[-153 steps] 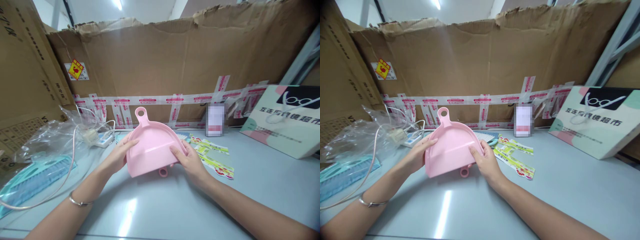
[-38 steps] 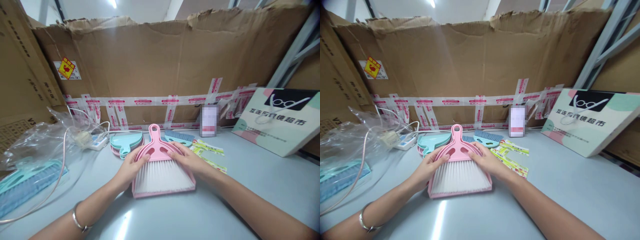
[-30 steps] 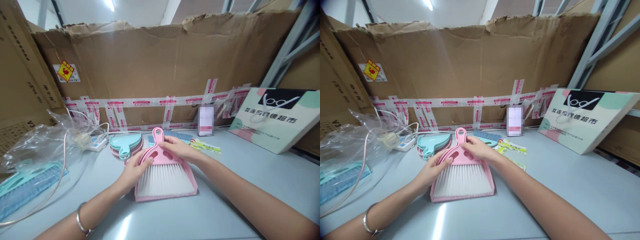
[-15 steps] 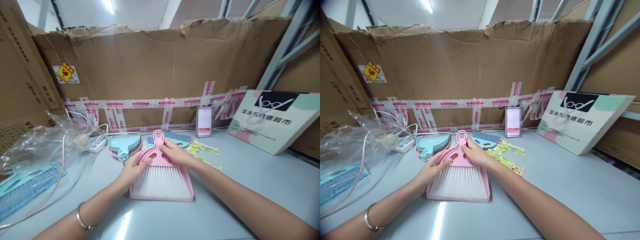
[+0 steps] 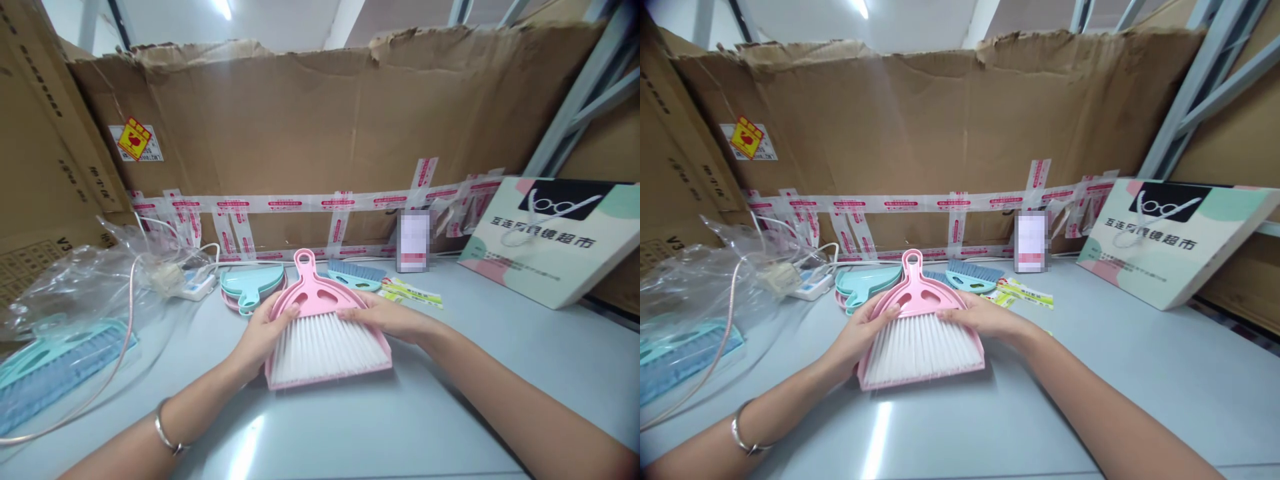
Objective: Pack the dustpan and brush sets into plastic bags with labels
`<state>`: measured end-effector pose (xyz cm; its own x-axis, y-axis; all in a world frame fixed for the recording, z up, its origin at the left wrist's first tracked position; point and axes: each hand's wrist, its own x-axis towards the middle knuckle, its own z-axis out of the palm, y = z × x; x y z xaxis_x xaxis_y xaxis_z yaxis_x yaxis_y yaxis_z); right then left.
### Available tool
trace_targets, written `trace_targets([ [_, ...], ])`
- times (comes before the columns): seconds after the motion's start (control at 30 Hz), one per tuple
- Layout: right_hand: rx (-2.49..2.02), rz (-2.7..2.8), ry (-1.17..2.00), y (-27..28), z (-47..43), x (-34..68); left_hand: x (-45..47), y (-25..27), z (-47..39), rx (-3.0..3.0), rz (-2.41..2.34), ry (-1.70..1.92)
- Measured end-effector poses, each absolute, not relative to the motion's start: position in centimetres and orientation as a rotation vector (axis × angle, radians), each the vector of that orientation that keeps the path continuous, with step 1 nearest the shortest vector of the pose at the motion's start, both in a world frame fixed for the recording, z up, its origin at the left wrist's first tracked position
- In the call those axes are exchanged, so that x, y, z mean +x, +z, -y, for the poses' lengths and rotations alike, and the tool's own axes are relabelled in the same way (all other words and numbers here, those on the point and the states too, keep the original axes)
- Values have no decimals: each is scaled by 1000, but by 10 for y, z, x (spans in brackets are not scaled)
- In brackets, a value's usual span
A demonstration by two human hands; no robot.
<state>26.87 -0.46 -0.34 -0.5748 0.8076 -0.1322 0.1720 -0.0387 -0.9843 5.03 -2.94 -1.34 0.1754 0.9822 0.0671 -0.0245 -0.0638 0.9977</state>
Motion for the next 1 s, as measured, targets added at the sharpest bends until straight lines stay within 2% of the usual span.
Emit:
trace_targets([
  [0.27, -953, 1919, 1688, 4, 15, 274, 44, -6, 32, 1069, -1028, 876],
  [0.53, -942, 1831, 1732, 0, 17, 268, 45, -4, 31, 1076, -903, 835],
  [0.67, -1063, 1955, 1654, 11, 17, 275, 44, -5, 31, 1116, -966, 870],
  [0.77, -1369, 2036, 1387, 21, 3, 306, 44, -7, 31, 1127, -1020, 859],
  [0.87, -1832, 1840, 793, 18, -21, 356, 43, -7, 30, 1106, -1033, 850],
  [1.0, -2118, 1705, 542, -6, -46, 413, 43, -6, 28, 1079, -1077, 885],
])
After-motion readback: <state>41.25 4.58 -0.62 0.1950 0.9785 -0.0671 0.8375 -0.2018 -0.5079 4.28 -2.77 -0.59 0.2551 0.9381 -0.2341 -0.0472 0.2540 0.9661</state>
